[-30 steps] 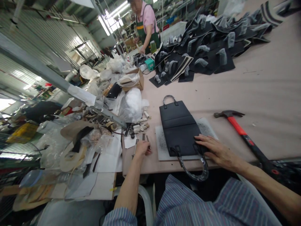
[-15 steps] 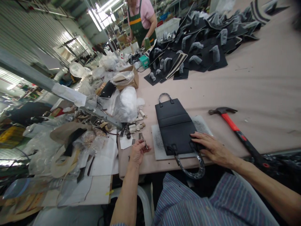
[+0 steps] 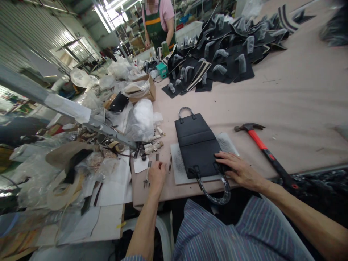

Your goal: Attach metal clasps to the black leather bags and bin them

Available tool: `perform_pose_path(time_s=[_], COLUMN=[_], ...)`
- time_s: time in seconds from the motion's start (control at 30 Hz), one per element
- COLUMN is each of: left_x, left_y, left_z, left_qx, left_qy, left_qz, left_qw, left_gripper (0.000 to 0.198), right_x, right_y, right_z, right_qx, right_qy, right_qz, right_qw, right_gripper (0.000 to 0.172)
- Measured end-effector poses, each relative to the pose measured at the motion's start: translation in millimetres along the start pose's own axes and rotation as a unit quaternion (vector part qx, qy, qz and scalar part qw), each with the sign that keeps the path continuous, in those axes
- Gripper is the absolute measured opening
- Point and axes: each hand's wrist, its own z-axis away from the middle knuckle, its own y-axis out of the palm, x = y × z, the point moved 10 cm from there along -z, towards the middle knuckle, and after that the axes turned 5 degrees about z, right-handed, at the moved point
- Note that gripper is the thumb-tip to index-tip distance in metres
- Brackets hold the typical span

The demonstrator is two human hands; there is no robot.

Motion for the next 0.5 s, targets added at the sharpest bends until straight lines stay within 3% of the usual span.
perform_pose_path(time_s=[0.07, 0.13, 0.27, 0.5], left_x=[5, 15, 32, 39], left_y=[-18.9, -26.0, -19.3, -2.2], left_z=[-5, -12, -26, -50], left_qx=[-0.036, -0.019, 0.060, 0.102], left_qy=[-0.003, -0.021, -0.062, -0.115], left_qz=[-0.051, -0.072, -0.070, -0.022], left_qw=[0.998, 0.997, 0.994, 0.988], left_gripper=[0.017, 0.013, 0.009, 0.021], right_x=[0, -2, -8, -10], right_y=[1, 2, 5, 7], right_z=[1, 2, 2, 2], right_qx=[-0.003, -0.006, -0.008, -0.012], right_qy=[-0.007, -0.007, 0.001, -0.004], right_qz=[-0.002, -0.002, -0.001, -0.001], right_qw=[1.000, 1.000, 1.000, 1.000], right_gripper=[0.052, 0.052, 0.050, 0.049])
